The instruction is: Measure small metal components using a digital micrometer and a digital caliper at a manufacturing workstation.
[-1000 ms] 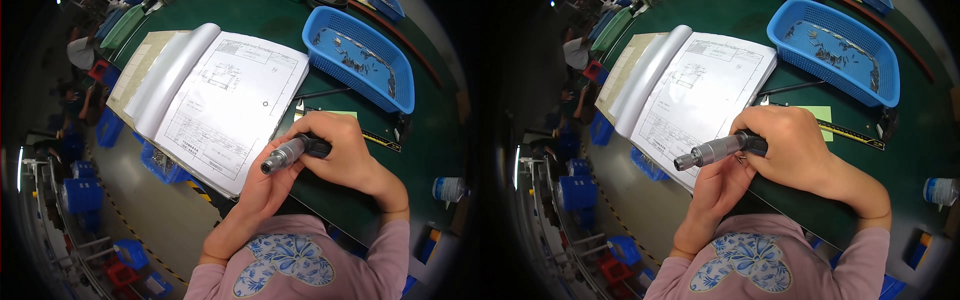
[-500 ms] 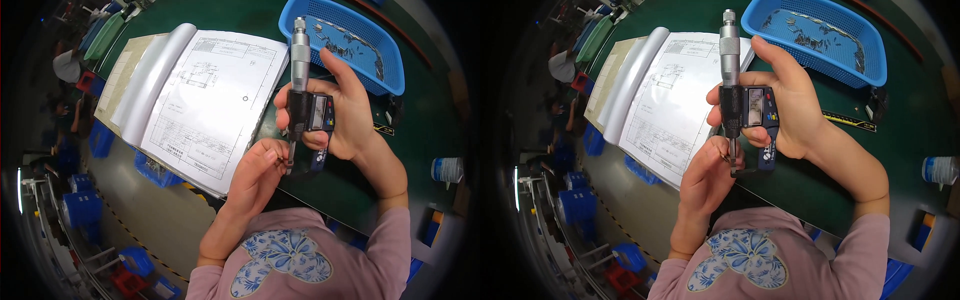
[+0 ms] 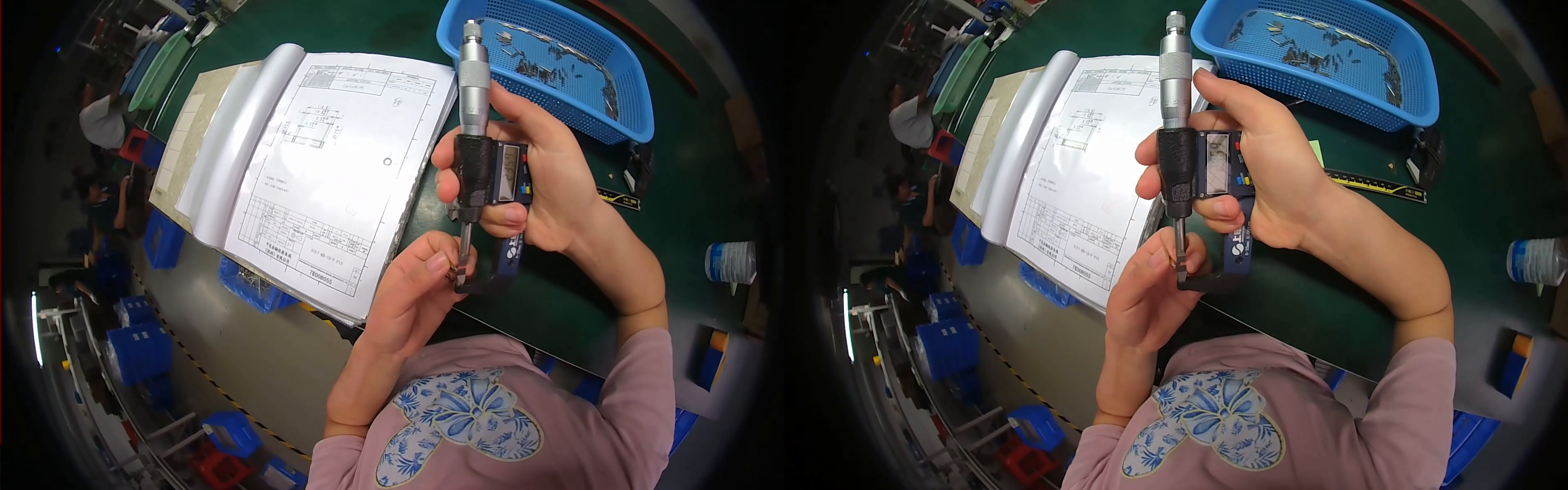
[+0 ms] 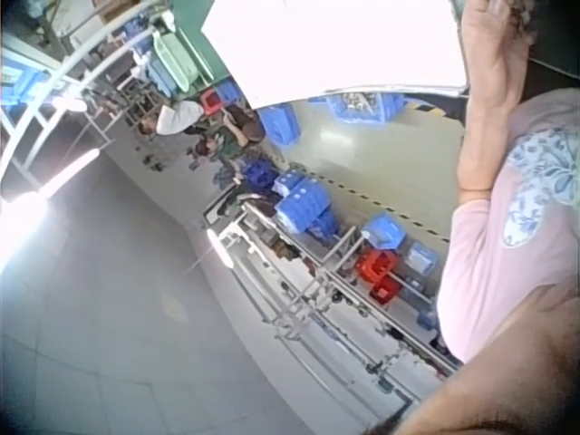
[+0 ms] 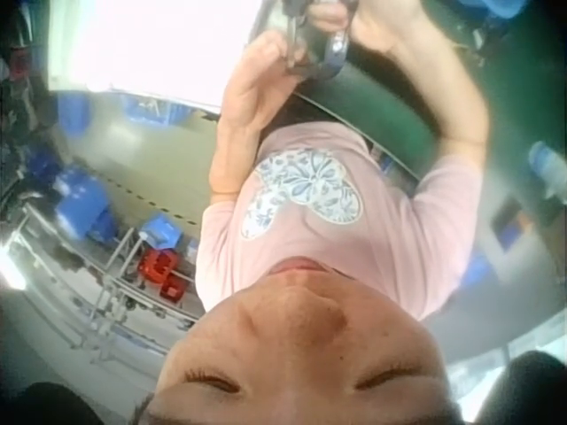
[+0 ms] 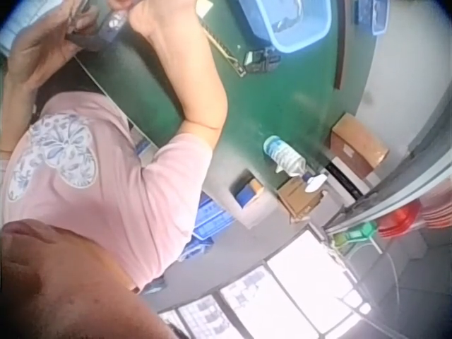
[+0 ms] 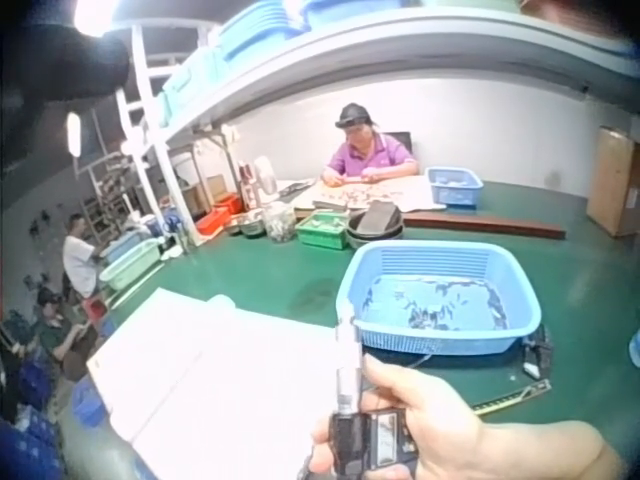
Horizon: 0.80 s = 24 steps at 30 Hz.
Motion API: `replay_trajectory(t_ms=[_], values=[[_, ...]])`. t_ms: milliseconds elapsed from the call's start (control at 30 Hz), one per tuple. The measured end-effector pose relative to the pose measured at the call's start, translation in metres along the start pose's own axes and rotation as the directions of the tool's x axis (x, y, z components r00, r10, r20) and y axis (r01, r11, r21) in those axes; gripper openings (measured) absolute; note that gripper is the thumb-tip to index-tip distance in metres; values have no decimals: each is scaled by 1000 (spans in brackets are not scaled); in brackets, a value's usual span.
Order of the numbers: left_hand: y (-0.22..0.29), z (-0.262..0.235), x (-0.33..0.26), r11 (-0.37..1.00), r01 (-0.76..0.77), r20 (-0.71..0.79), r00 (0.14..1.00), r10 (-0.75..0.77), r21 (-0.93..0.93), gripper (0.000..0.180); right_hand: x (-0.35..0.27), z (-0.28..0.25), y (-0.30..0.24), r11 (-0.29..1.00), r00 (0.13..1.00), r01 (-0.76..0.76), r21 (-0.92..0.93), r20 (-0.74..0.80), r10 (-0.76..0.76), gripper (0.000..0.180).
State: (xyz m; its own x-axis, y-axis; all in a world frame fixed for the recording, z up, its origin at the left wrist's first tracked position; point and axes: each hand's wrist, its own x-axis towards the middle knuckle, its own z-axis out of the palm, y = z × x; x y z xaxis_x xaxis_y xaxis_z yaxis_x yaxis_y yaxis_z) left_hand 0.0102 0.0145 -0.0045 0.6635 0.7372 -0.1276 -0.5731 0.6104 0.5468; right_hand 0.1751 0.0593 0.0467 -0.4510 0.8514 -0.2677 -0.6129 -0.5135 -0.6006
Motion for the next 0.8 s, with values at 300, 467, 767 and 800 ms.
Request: replay_trajectory(t_ms=[300, 467, 767, 800], values=[[1, 1, 0, 997, 72, -1, 997, -72, -24, 15, 1, 0, 2, 1000, 1000, 0, -3, 25, 0, 58], [1, 1, 0, 995, 92, 8, 996, -92, -49, 18, 2, 0, 2, 1000, 999, 2, 20, 41, -2, 59], [-3, 1, 0, 990, 92, 26, 996, -90, -106, 16, 2, 3, 5, 1000, 1000, -2, -23, 0, 2, 61], [-4, 1, 0, 990, 98, 27, 995, -95, -105, 16, 2, 3, 6, 999, 1000, -1, -39, -16, 0, 60]])
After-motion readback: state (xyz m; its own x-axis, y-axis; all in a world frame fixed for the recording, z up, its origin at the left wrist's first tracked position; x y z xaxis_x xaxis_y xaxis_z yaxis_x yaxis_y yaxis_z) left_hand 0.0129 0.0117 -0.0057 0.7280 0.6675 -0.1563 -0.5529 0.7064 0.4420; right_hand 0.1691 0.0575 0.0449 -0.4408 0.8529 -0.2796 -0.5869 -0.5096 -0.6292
